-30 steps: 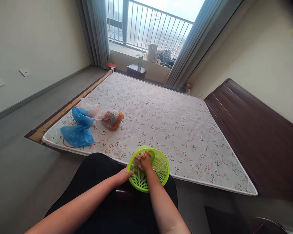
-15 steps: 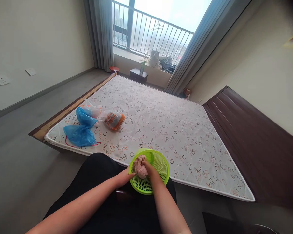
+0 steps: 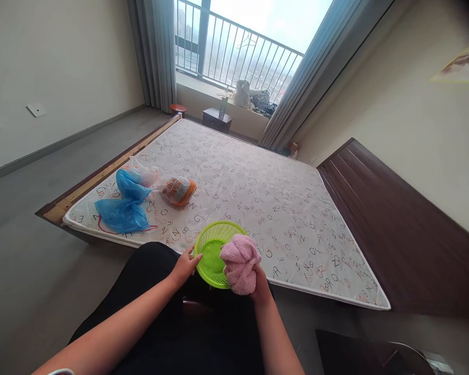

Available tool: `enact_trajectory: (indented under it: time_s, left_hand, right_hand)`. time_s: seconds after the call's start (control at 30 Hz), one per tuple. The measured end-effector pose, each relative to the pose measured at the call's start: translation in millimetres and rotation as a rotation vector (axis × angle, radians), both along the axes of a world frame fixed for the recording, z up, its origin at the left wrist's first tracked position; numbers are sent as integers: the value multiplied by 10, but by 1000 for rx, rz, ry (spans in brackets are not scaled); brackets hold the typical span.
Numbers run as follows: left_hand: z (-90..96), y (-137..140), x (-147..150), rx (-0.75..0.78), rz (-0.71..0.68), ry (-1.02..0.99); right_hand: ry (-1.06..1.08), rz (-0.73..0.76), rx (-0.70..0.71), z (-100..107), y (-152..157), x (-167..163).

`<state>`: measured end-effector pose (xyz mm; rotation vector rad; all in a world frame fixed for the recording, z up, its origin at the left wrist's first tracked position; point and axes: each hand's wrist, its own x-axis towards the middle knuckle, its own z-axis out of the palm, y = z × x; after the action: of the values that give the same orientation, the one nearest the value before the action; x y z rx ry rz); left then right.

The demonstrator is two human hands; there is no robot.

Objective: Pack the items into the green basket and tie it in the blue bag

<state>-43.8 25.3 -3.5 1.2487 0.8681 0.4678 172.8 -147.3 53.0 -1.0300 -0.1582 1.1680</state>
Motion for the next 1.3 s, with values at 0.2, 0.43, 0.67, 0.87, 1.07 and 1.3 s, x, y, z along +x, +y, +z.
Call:
enact_trajectory:
  time_s: [0.2,0.43,0.67,0.87,1.07,1.3]
  left_hand:
    - [3,-18,48,-178,-33,-163]
    - [-132,-119,43,-133,-108,-39]
    - [-166,-127,42,-86,-111,-63]
    - [-214,-156,15,-91,-101,-43]
    - [-254,-154,46,-79,-99,-52]
    - [-256,-132,24,-60,-94,-64]
  right_hand:
    - [92,-105,20,217,-135,66]
    - [28,-159,94,567,310,-50]
    - [-13,-132,180,1146,1240,-256]
    - [-140,-150,240,1177,1607,-458]
    - [-200,-107,198,1055,1655,-606]
    - [-602,-142,54,1109,1756,-680]
